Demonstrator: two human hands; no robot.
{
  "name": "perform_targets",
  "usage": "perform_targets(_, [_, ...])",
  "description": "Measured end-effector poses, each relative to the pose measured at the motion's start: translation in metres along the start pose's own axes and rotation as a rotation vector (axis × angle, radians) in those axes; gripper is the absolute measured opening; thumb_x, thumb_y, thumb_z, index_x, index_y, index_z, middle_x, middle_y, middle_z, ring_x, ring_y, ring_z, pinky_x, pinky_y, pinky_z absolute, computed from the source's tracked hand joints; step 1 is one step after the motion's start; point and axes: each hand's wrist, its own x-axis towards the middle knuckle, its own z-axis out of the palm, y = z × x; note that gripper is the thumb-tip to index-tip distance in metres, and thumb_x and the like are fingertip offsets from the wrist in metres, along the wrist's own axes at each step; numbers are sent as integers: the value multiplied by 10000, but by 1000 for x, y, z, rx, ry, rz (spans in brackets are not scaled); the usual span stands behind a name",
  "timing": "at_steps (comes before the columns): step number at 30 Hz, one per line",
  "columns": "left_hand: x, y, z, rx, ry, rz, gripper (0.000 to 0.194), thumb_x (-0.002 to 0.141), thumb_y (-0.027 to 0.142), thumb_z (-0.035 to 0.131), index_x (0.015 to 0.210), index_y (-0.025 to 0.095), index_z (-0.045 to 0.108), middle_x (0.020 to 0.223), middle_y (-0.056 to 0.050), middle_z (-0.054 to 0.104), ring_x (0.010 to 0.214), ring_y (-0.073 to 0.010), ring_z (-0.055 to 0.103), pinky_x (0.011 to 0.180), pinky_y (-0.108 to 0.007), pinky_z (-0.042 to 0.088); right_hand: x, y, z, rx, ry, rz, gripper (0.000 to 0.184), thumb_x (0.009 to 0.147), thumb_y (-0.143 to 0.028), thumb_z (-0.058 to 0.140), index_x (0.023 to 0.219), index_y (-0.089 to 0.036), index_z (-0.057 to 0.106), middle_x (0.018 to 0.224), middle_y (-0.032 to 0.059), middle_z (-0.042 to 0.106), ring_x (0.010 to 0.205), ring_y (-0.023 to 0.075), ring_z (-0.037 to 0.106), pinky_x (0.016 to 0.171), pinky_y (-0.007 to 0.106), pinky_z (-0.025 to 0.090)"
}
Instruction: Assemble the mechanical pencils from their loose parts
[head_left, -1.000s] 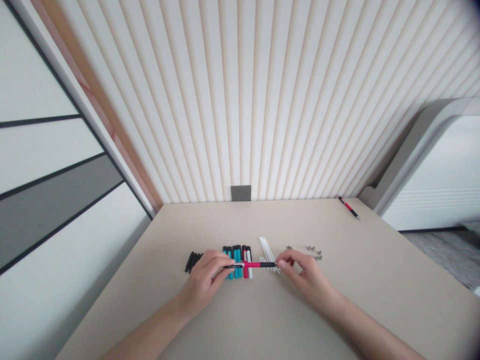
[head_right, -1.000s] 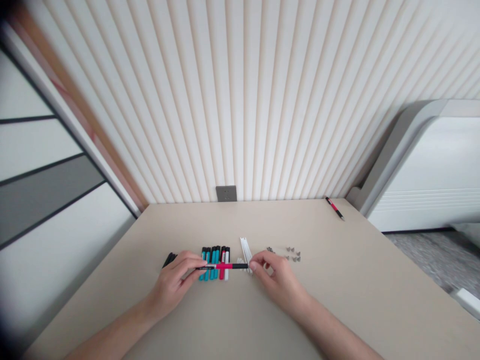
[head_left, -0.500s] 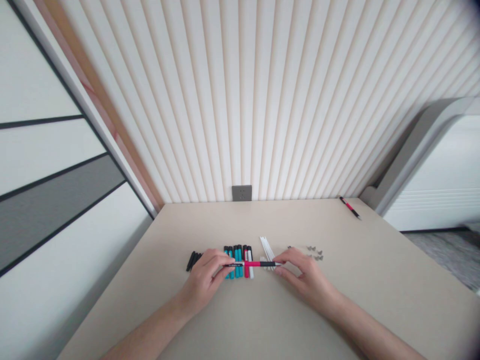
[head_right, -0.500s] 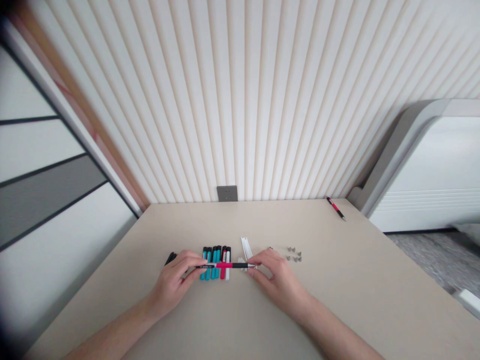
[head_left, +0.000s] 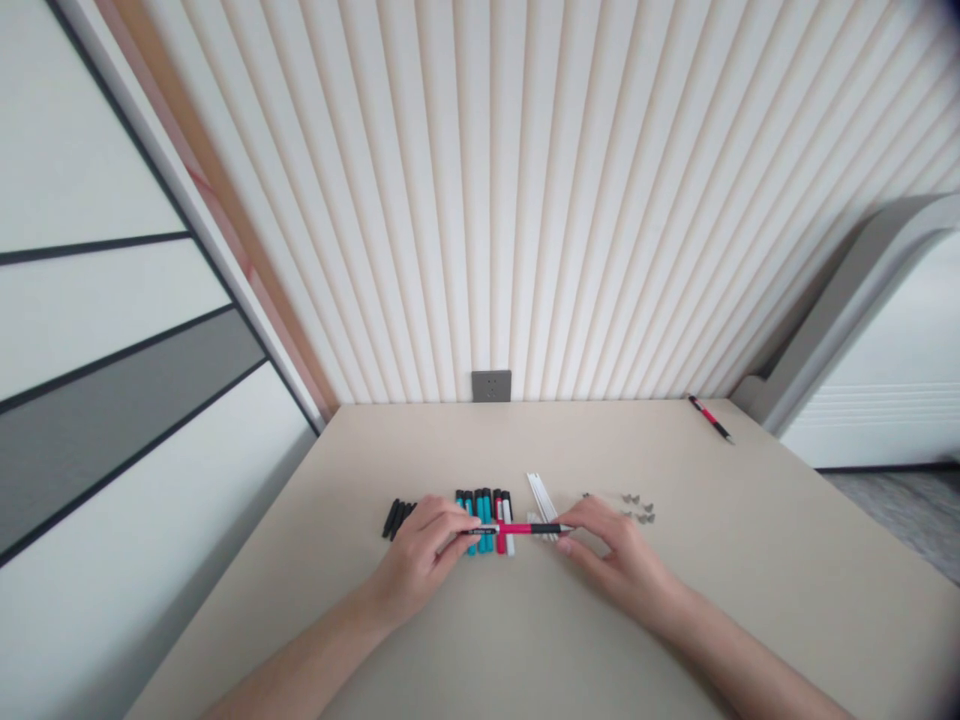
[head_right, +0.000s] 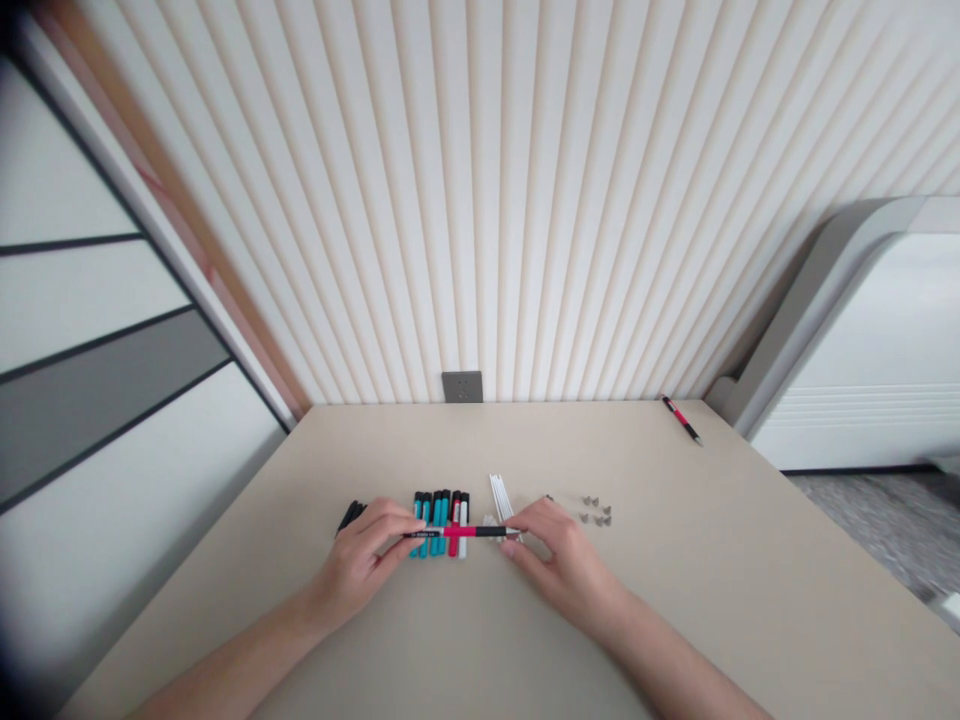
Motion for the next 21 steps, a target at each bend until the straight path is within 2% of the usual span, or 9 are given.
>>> perform_targets(4, [0, 1, 1, -10, 24, -32, 125, 924, 178, 593, 1046, 184, 616, 883, -53, 663, 829, -170, 635, 757, -283, 518, -1, 1, 1, -4, 37, -26, 175, 963, -277, 503, 920, -201, 655, 852, 65, 645, 827, 198, 571, 741, 319, 447])
perform_targets(7, [0, 0, 1, -8, 53, -105, 180, 910, 239, 627, 1081, 184, 605, 872, -41, 669, 805, -166, 639, 739, -272, 511, -3, 1, 2, 11, 33, -64, 162, 964, -260, 504, 921, -204, 649, 840, 60, 641, 817, 195, 566, 727, 314, 445])
perform_targets(12, [-2, -4, 2, 1, 43, -215, 126, 895, 281, 653, 991, 199, 648, 826, -17, 669, 768, -155, 637, 713, -249, 490, -2, 3, 4, 27, 45, -98, 149, 959, -250, 514, 953, -212, 658, 857, 62, 652, 823, 200, 574, 730, 319, 455])
perform_targets(16, [-5, -6, 3, -32, 7, -177, 126, 924, 238, 606, 1039, 204, 647, 844, -26, 668, 784, -155, 630, 719, -248, 482, -2, 4, 2, 31, 90, -40, 146, 953, -244, 526, 990, -219, 664, 905, 68, 663, 862, 208, 589, 764, 329, 468])
perform_targets(21, [-5, -6, 2, -67, -6, -155, 137, 926, 192, 589, 1050, 201, 648, 852, -37, 663, 795, -159, 618, 739, -257, 476, -2, 5, 1, 40, 90, -43, 127, 936, -260, 564, 1006, -227, 664, 913, 62, 664, 870, 206, 599, 777, 322, 470])
